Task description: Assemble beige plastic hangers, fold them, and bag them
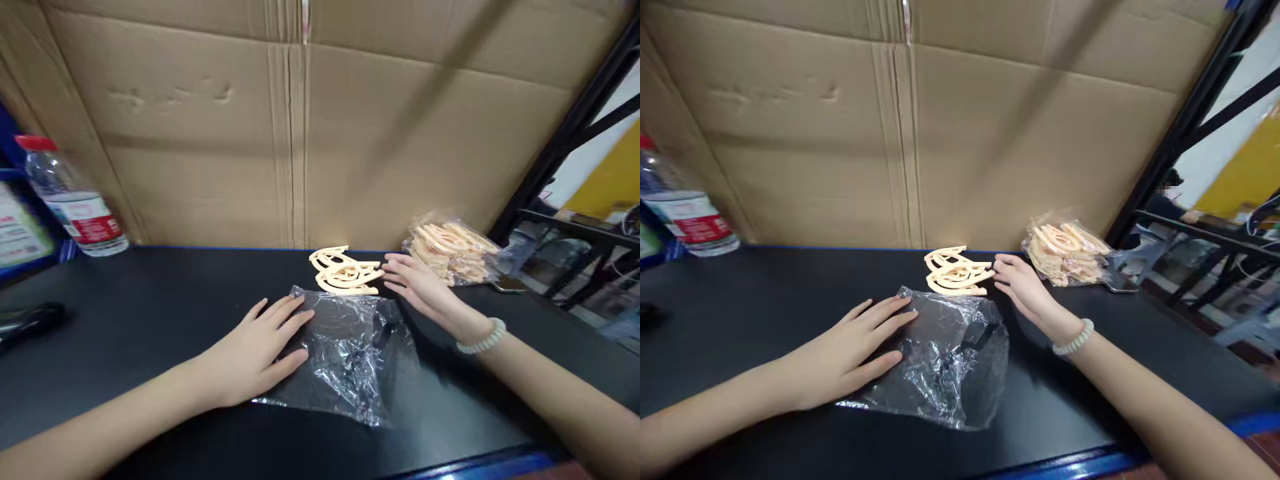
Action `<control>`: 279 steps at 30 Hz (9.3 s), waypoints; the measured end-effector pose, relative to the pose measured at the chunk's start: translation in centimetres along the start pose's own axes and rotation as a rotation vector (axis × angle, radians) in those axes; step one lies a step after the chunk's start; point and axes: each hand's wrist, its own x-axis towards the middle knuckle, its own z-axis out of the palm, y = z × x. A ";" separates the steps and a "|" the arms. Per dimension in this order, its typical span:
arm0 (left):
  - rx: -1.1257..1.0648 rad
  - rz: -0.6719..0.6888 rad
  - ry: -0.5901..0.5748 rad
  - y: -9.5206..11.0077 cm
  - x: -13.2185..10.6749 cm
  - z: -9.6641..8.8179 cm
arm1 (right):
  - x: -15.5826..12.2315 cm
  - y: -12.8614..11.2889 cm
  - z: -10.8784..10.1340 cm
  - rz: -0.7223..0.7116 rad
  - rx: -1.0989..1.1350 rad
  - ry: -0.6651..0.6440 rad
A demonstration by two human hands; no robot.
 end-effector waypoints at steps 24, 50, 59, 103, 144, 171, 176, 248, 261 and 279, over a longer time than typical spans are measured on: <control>0.276 -0.251 0.348 -8.1 0.9 -1.7 | 0.1 0.4 -0.4 -0.025 -0.108 -0.026; 0.106 0.169 0.210 -0.5 1.1 -0.5 | -0.9 -1.6 0.2 -0.262 -0.551 -0.191; 0.011 0.213 0.161 -0.9 0.9 -0.5 | -3.0 -0.3 1.8 -0.657 -1.237 -0.265; -0.216 0.228 0.214 -0.3 0.5 0.4 | -3.8 -0.4 2.4 -0.893 -1.084 -0.674; -1.039 -0.019 -0.026 0.4 0.9 -1.4 | -5.1 1.3 4.4 -0.442 -0.327 -0.567; -0.600 0.159 0.141 2.1 0.5 -0.1 | -6.1 1.1 4.8 -1.094 -0.590 -0.566; -0.414 0.172 0.182 2.2 0.4 0.4 | -6.0 1.3 4.8 -1.114 -0.617 -0.564; -0.324 0.210 0.058 2.8 0.1 -0.8 | -9.7 -2.4 5.5 -1.714 -0.916 -0.646; -0.947 -0.039 -0.033 1.4 0.9 -0.1 | -3.9 -4.8 -1.1 -0.116 -1.255 -0.792; -1.063 -0.054 -0.029 1.3 0.8 0.0 | 4.4 0.6 3.1 -0.612 -1.341 -0.573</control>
